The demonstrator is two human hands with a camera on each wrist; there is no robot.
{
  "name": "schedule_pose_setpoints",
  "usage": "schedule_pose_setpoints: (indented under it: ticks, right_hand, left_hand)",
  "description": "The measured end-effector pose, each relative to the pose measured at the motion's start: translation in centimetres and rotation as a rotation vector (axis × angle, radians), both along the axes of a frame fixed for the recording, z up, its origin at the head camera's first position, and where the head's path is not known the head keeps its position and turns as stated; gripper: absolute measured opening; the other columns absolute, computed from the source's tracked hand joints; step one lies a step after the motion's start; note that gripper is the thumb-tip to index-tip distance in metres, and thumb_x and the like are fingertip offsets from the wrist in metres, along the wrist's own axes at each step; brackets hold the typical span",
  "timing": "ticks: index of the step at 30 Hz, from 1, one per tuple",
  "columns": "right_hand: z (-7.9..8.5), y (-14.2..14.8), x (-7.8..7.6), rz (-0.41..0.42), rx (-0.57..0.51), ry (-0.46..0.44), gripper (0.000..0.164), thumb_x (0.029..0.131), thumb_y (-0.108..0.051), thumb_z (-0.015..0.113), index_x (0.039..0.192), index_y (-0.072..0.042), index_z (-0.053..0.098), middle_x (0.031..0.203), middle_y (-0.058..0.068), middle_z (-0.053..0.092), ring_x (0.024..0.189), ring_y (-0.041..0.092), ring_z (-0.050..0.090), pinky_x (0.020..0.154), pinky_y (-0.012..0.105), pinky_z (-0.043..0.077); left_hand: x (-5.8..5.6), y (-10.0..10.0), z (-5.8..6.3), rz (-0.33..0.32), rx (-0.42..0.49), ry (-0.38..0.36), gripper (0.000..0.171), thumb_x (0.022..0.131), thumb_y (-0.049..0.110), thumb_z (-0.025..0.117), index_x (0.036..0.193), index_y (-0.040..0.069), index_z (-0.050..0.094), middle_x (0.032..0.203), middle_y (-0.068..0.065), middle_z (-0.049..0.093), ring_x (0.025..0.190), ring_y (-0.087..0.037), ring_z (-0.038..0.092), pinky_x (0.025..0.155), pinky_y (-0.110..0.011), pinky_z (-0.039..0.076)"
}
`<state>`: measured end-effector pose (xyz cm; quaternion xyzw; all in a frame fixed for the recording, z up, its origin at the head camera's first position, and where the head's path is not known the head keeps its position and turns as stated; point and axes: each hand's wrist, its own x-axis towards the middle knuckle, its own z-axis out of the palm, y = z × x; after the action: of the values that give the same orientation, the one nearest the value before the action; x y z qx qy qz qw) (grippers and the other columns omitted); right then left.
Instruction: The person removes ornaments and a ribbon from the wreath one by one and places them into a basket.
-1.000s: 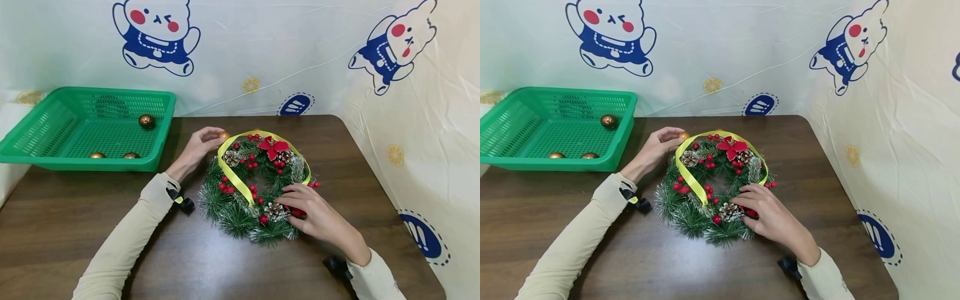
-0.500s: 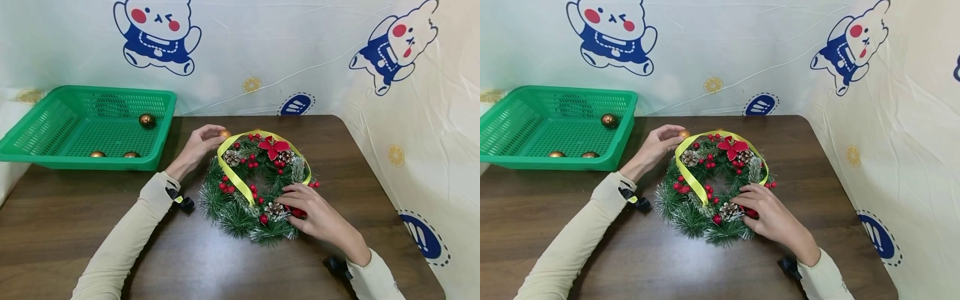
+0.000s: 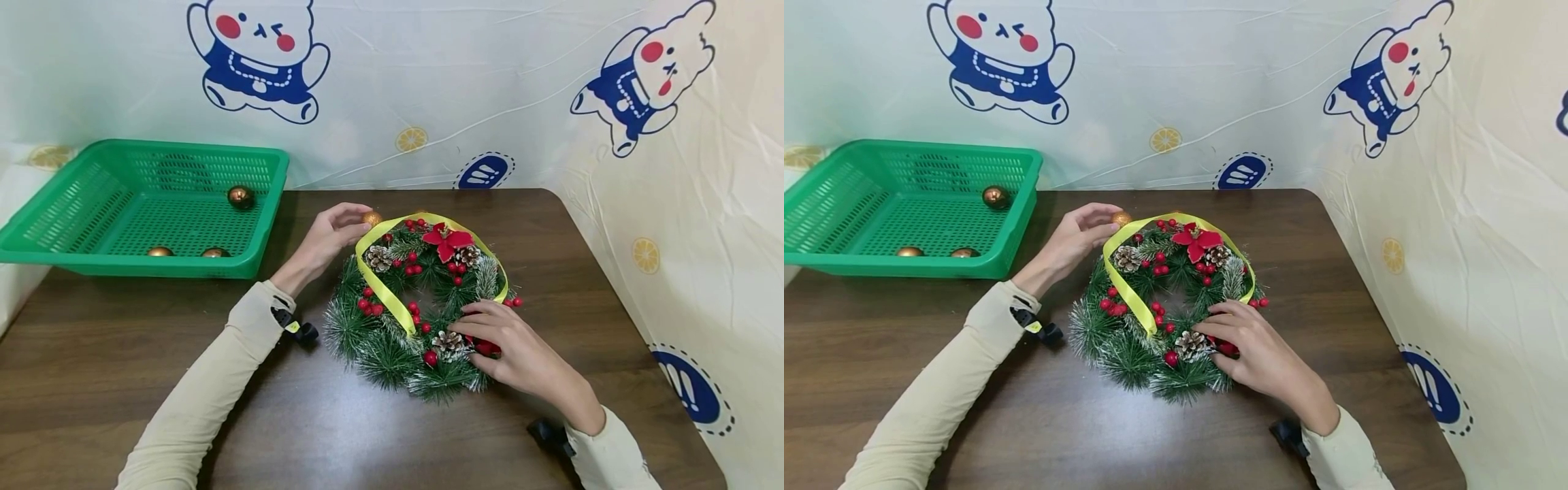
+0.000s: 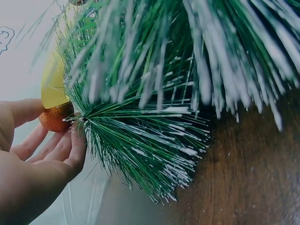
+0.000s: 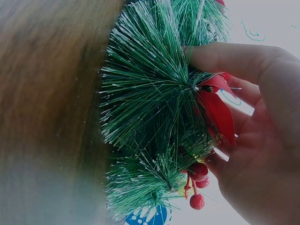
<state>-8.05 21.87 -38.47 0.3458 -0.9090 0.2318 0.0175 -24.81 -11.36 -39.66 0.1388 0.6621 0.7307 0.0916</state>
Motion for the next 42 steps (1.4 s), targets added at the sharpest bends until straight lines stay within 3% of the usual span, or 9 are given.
schedule_pose_setpoints:
  ticks: [27,36,42]
  right_hand:
    - [0.0,0.0,0.0,0.0,-0.01,0.002,0.045,0.081,-0.008,0.077,0.124,-0.019,0.07,0.128,0.006,0.063,0.129,0.024,0.047,0.103,0.056,0.044]
    - [0.0,0.0,0.0,-0.003,-0.004,0.001,0.045,0.081,-0.008,0.077,0.124,-0.019,0.07,0.128,0.005,0.064,0.129,0.024,0.047,0.103,0.056,0.044]
    - [0.0,-0.1,0.0,-0.007,0.0,-0.008,0.045,0.081,-0.009,0.077,0.124,-0.02,0.07,0.128,0.002,0.064,0.129,0.023,0.047,0.103,0.056,0.045]
  left_hand:
    - [-0.2,-0.5,0.1,0.03,0.044,0.0,0.037,0.093,0.004,0.068,0.129,0.001,0.06,0.119,-0.011,0.067,0.103,-0.02,0.066,0.088,-0.032,0.056]
    - [-0.3,-0.8,0.4,0.07,0.078,0.007,0.036,0.094,0.005,0.068,0.129,-0.001,0.059,0.119,-0.013,0.065,0.105,-0.022,0.065,0.1,-0.05,0.05]
    - [-0.5,-1.1,0.4,0.081,0.115,0.013,0.036,0.093,0.003,0.069,0.128,-0.002,0.059,0.117,-0.012,0.065,0.104,-0.022,0.066,0.102,-0.052,0.047]
